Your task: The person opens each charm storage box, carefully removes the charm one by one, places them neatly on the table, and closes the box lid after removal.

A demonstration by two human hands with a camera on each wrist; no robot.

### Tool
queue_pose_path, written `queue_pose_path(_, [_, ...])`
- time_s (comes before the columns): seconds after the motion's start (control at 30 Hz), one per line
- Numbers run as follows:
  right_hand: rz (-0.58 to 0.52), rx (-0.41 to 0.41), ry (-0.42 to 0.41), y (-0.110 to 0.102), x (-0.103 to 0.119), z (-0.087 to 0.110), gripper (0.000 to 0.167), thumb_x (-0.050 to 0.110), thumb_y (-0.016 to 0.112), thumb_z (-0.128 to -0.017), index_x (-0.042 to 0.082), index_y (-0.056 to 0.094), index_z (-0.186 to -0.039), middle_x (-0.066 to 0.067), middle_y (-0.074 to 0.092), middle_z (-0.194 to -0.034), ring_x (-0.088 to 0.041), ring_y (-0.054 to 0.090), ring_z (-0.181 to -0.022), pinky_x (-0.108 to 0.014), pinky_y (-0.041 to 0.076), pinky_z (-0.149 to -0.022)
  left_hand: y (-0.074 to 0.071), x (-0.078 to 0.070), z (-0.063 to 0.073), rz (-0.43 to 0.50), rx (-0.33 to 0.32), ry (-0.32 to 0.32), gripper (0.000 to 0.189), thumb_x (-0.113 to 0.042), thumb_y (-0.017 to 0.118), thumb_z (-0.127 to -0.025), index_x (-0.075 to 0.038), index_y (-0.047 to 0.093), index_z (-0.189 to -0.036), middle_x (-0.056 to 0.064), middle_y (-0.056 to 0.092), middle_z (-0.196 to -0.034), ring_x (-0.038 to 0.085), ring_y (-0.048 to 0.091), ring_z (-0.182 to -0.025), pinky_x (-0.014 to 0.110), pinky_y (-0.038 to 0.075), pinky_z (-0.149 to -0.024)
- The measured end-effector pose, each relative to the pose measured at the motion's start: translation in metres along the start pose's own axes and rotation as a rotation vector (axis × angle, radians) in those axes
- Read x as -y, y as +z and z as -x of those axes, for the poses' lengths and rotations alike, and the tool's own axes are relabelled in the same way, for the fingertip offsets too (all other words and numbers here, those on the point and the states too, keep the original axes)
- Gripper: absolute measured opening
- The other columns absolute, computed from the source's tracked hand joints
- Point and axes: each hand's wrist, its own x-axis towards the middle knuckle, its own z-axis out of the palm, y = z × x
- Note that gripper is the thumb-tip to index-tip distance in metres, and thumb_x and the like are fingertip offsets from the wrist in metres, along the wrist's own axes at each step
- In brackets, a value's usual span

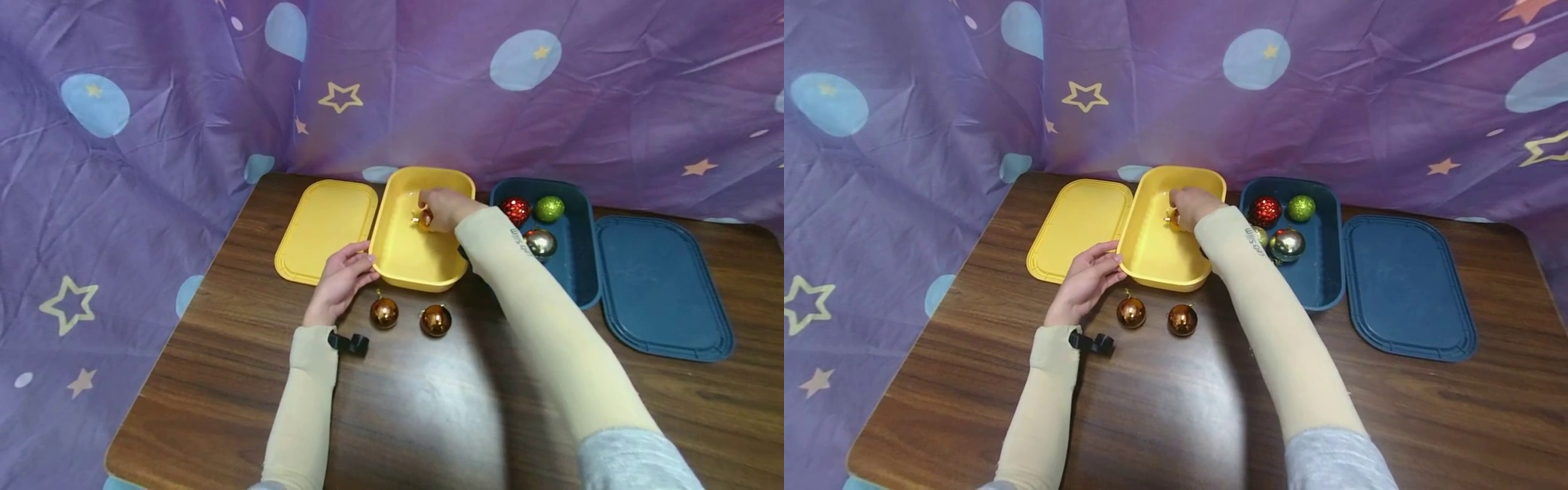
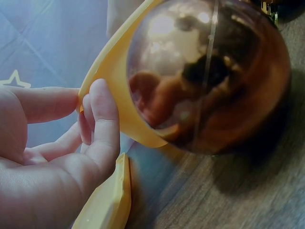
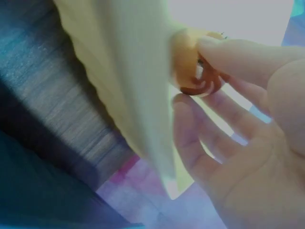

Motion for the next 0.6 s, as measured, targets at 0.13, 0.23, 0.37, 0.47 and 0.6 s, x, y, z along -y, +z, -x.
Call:
queue_pose_path(0.13, [0.023, 0.056, 0.006, -0.001, 0.006, 0.004, 0.040, 0.006, 0.062, -0.081, 0.000, 0.055, -0.120, -0.022, 0.057, -0.119, -0.031, 0.053, -0.109, -0.039, 0.045, -0.098, 0.000, 0.000, 0.000, 0.004, 0.000, -0.004, 0.044, 0.004, 0.051, -0.095, 0.005, 0.042, -0.139, 0.003, 0.054, -0.090, 0.011, 0.060, -0.075, 0.020, 0.057, -0.072])
queue_pose_path(0.23, [0.020, 0.103, 0.035, -0.001, 0.010, 0.007, 0.045, 0.005, 0.064, -0.080, 0.002, 0.056, -0.124, -0.021, 0.052, -0.127, -0.030, 0.051, -0.112, -0.037, 0.045, -0.097, 0.001, -0.001, 0.001, -0.003, -0.002, -0.006, 0.044, 0.003, 0.051, -0.095, 0.005, 0.042, -0.139, 0.003, 0.054, -0.091, 0.011, 0.060, -0.075, 0.020, 0.057, -0.073])
queue_pose_path(0.37, [0.018, 0.136, 0.056, 0.000, 0.013, 0.010, 0.043, 0.005, 0.068, -0.078, 0.004, 0.058, -0.120, -0.019, 0.050, -0.123, -0.026, 0.049, -0.106, -0.035, 0.045, -0.091, 0.001, -0.001, 0.001, -0.009, -0.006, -0.009, 0.044, 0.003, 0.052, -0.095, 0.004, 0.042, -0.139, 0.004, 0.054, -0.092, 0.011, 0.060, -0.075, 0.020, 0.057, -0.073])
queue_pose_path(0.47, [0.025, 0.137, 0.053, 0.002, 0.014, 0.011, 0.040, 0.005, 0.070, -0.075, 0.005, 0.060, -0.114, -0.017, 0.050, -0.116, -0.025, 0.048, -0.101, -0.033, 0.045, -0.087, 0.002, 0.000, 0.001, -0.010, -0.011, -0.012, 0.044, 0.003, 0.052, -0.095, 0.004, 0.042, -0.138, 0.004, 0.054, -0.093, 0.011, 0.060, -0.075, 0.020, 0.057, -0.073])
queue_pose_path(0.6, [0.050, 0.149, 0.047, 0.003, 0.017, 0.014, 0.041, 0.006, 0.072, -0.074, 0.005, 0.060, -0.113, -0.016, 0.051, -0.112, -0.024, 0.048, -0.097, -0.033, 0.045, -0.084, 0.001, 0.000, 0.000, -0.012, -0.016, -0.013, 0.044, 0.003, 0.052, -0.095, 0.004, 0.043, -0.138, 0.004, 0.054, -0.093, 0.011, 0.060, -0.075, 0.020, 0.057, -0.073])
